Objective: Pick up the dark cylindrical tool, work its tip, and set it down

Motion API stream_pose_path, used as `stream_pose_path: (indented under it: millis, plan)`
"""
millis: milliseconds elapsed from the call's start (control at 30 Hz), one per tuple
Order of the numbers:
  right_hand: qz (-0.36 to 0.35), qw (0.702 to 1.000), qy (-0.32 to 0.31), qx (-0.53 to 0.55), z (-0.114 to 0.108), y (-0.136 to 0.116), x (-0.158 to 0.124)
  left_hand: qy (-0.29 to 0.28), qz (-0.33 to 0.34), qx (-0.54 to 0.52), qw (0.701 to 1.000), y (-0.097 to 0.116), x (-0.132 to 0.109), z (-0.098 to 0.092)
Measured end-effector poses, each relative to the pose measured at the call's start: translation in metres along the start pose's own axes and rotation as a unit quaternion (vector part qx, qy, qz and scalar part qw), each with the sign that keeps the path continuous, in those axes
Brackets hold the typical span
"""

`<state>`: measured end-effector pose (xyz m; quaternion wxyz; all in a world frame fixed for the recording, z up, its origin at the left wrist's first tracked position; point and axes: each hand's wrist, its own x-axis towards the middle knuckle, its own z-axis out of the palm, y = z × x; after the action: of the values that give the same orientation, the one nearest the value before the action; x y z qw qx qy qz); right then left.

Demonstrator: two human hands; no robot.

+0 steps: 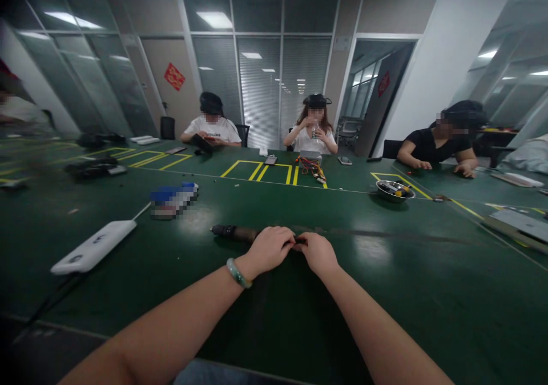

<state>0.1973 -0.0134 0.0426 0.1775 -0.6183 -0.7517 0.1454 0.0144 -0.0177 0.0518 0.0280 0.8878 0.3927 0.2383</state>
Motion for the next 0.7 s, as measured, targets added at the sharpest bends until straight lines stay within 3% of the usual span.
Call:
stream_pose_path:
  millis: [200,433,567,700]
  plan:
    - [0.038,0.998,0.018,-0.041,0.005,-0.004,0.004,0.033,0.033,-0.032,0.998,-0.003,-0.003,-0.007]
    - [0.058,0.995,0.033,-0.07,-0.002,0.008,0.011,0.02,0.081,-0.059,0.995,-0.01,-0.007,-0.013]
    - [0.131,0.986,0.032,-0.095,-0.031,0.057,0.008,-0.002,0.032,-0.032,0.999,-0.016,-0.01,-0.009]
    - [0.212,0.971,0.04,-0.106,-0.078,0.147,-0.029,-0.052,-0.003,-0.001,0.999,-0.026,-0.012,0.0]
